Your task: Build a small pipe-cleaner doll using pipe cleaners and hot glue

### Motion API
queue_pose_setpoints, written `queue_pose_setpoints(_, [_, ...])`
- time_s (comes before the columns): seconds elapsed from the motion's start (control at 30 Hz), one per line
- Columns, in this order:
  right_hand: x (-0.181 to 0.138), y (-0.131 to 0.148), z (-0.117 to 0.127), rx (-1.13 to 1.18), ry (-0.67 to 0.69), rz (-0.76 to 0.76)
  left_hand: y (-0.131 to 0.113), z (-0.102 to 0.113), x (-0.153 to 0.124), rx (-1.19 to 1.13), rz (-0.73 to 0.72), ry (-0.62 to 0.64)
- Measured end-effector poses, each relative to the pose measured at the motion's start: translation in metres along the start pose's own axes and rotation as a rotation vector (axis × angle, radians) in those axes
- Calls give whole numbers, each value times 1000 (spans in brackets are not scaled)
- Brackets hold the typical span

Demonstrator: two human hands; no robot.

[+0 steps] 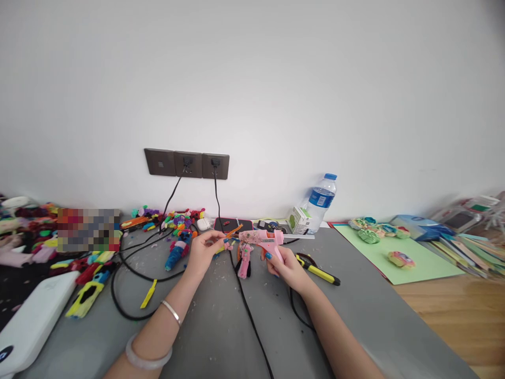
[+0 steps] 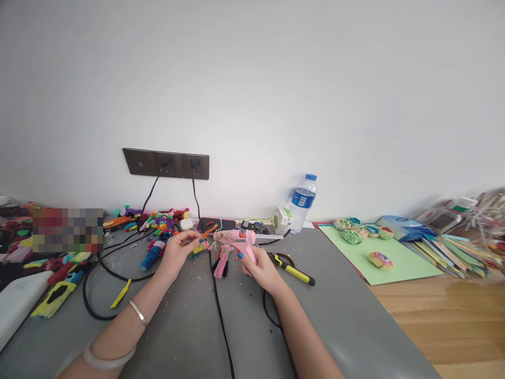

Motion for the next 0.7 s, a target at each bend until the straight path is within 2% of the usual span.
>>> queue_pose_setpoints(0.53, [0, 3, 1, -26, -22, -16, -4, 2, 0, 7, 3, -40])
queue_pose_setpoints(0.7, [0, 2, 2, -7, -35, -9, -2, 0, -1, -21, 21, -15])
Point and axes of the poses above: each hand's wrist, its own x-axis towards the middle knuckle, its own z-axis out of the back of the hand, y = z × x, the point moved 6 cm from there along x, towards the middle knuckle, and after that the axes turned 8 degrees about -y, right-handed, at the moved point
